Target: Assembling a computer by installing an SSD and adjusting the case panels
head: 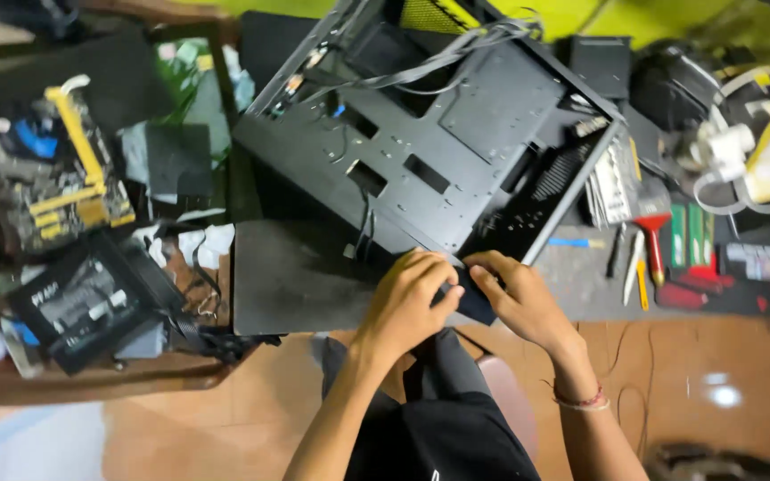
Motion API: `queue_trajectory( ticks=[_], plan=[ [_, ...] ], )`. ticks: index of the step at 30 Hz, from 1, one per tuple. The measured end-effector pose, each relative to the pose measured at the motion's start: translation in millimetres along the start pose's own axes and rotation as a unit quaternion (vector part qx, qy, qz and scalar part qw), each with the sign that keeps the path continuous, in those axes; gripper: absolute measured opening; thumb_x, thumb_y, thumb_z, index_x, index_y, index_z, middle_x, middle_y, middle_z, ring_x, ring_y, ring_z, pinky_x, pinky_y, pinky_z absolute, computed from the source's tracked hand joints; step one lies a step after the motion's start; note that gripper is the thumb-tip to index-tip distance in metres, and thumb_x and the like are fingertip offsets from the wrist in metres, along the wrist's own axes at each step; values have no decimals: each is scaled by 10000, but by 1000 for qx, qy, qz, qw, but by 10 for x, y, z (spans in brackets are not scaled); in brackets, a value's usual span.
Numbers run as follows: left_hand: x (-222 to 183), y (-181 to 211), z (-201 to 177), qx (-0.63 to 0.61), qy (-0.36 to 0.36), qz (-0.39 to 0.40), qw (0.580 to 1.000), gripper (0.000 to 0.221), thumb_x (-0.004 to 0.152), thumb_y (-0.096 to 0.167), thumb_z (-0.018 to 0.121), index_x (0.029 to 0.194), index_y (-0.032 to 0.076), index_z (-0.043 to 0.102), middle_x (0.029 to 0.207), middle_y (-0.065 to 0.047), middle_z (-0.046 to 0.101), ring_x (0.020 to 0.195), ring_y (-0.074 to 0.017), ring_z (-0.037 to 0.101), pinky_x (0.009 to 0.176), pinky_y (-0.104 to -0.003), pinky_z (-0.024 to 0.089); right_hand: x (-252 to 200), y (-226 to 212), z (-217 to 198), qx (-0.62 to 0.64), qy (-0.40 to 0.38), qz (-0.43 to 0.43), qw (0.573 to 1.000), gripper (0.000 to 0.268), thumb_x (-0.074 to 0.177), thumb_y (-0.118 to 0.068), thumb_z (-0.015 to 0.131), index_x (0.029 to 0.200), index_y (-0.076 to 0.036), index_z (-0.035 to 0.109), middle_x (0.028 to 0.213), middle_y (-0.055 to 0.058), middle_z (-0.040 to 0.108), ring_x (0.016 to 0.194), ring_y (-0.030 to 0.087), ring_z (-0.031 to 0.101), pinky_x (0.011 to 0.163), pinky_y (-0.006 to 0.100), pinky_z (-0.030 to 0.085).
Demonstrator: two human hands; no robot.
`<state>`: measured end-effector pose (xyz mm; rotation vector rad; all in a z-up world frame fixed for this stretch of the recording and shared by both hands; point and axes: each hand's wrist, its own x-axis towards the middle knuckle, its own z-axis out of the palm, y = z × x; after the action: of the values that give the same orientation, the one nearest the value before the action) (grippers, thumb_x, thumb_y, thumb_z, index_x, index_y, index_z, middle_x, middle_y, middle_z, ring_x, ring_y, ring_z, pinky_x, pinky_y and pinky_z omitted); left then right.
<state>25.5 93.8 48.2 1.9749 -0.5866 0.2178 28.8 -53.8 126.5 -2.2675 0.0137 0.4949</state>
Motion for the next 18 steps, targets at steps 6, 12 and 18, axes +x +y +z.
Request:
queue_trajectory(
  ticks=[6, 12, 18],
  plan=[
    [53, -168, -3, 61, -127, 20, 990, 135, 699, 178, 614, 811, 127, 558, 828, -45, 583, 920, -214, 558, 891, -347, 394, -289, 140, 129, 69, 223, 2, 972, 167, 846, -95, 482, 934, -71, 621, 943, 142, 616, 922, 310, 558, 826, 399, 405],
    [206, 93, 237, 157, -172, 5, 972, 341, 705, 321, 607, 953, 96, 547, 921, -80, 541, 982, -250, 482, 904, -418, 310, -472, 159, 81, 125, 231, 77, 962, 186, 839, -114, 485, 956, -53, 615, 974, 165, 610, 994, 334, 542, 855, 437, 406],
    [126, 154, 840, 238, -266, -44, 933, 456, 675, 423, 624, 926, 63, 499, 784, -112, 605, 866, -265, 536, 889, -456, 260, -448, 454, 10, 177, 190, 108, 960, 217, 841, -130, 455, 973, -46, 605, 890, 149, 611, 938, 250, 557, 834, 412, 407]
  ],
)
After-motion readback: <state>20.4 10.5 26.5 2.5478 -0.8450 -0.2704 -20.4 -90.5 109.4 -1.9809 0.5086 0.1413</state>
